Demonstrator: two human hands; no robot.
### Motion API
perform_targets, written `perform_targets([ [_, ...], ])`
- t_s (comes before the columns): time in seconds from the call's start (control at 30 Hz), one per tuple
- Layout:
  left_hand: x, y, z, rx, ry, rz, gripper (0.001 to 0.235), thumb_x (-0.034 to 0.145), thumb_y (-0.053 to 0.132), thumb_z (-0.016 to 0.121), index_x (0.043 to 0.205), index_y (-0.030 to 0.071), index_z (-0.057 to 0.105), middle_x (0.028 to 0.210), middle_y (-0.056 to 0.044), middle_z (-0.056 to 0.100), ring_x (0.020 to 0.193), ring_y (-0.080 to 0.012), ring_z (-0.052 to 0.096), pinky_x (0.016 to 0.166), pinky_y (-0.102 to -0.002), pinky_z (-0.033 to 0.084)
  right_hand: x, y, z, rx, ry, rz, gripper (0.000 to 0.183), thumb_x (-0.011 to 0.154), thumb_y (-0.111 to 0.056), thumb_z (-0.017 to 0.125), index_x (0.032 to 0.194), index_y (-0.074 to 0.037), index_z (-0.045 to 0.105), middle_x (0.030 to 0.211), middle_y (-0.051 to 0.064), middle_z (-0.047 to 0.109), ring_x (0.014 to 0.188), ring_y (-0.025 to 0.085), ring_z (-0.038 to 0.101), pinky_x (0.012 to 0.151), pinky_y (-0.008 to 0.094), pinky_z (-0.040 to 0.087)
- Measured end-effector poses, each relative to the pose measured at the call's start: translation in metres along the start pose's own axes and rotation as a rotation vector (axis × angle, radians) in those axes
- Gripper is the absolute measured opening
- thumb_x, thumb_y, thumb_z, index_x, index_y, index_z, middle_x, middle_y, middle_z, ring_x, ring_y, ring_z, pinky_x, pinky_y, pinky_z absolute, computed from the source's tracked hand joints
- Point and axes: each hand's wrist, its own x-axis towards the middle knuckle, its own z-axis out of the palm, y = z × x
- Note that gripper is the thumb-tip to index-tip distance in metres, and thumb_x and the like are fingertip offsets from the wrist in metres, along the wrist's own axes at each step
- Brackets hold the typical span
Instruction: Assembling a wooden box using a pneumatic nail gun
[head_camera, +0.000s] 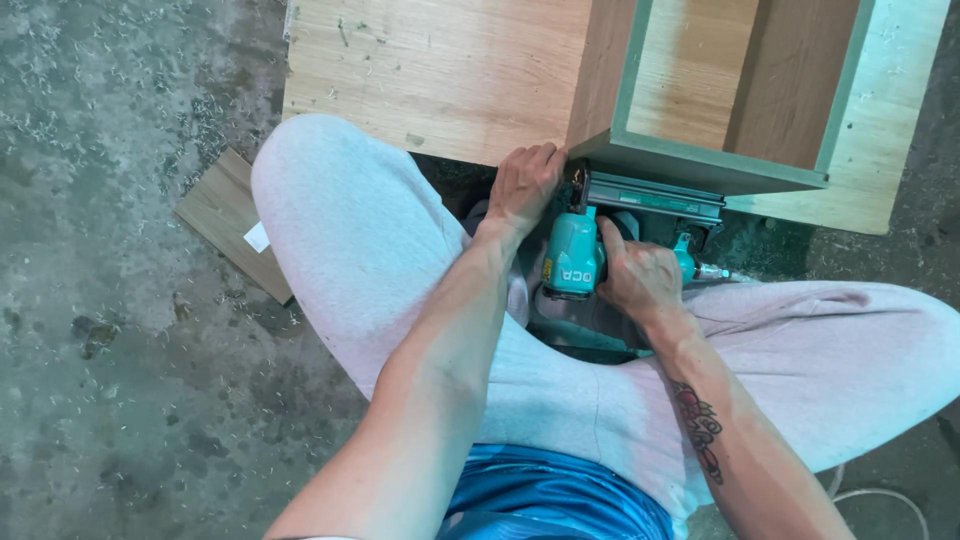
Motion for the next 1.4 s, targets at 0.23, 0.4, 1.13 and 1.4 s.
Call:
perform_targets([
  [0.23,-0.002,0.000,0.000,-0.004,-0.046,-0.031,0.006,0.092,0.021,0.061,0.089,0.015,0.060,0.078,-0.001,0.052,0.074,-0.0227,0.063,0.063,-0.033,0.049,0.001,0.001,0.001,0.001,-0.012,-0.004,0.094,0.063,-0.034,0.077,0.150,-0.017,0.044,0.083,0.008,0.076,0.085,0.034,0.076,0.081,0.048,0.060],
  [0.4,-0.001,0.000,-0.004,-0.019,-0.057,-0.028,0.004,0.091,0.019,0.062,0.090,0.015,0.060,0.079,-0.001,0.053,0.075,-0.0235,0.065,0.064,-0.033,0.049,0.001,0.003,0.004,0.005,-0.051,0.012,0.097,0.061,-0.038,0.079,0.150,-0.019,0.043,0.086,0.005,0.076,0.088,0.032,0.076,0.083,0.047,0.060],
  [1.13,-0.011,-0.009,0.010,-0.027,-0.237,-0.065,0.026,0.089,0.030,0.067,0.112,0.017,0.061,0.088,-0.001,0.056,0.083,-0.0241,0.066,0.069,-0.035,0.050,-0.010,-0.005,-0.025,-0.029,0.301,-0.095,0.090,0.060,-0.030,0.069,0.147,-0.013,0.053,0.067,0.005,0.069,0.070,0.030,0.073,0.069,0.044,0.058],
  [1.4,0.000,0.006,-0.004,0.098,-0.038,0.024,0.066,0.090,0.017,0.062,0.152,0.006,0.044,0.101,-0.005,0.059,0.069,-0.0234,0.067,0.061,-0.035,0.054,-0.010,-0.011,-0.041,-0.026,0.466,-0.158,0.086,0.059,-0.024,0.066,0.143,-0.009,0.059,0.062,0.005,0.065,0.064,0.029,0.071,0.066,0.040,0.058],
])
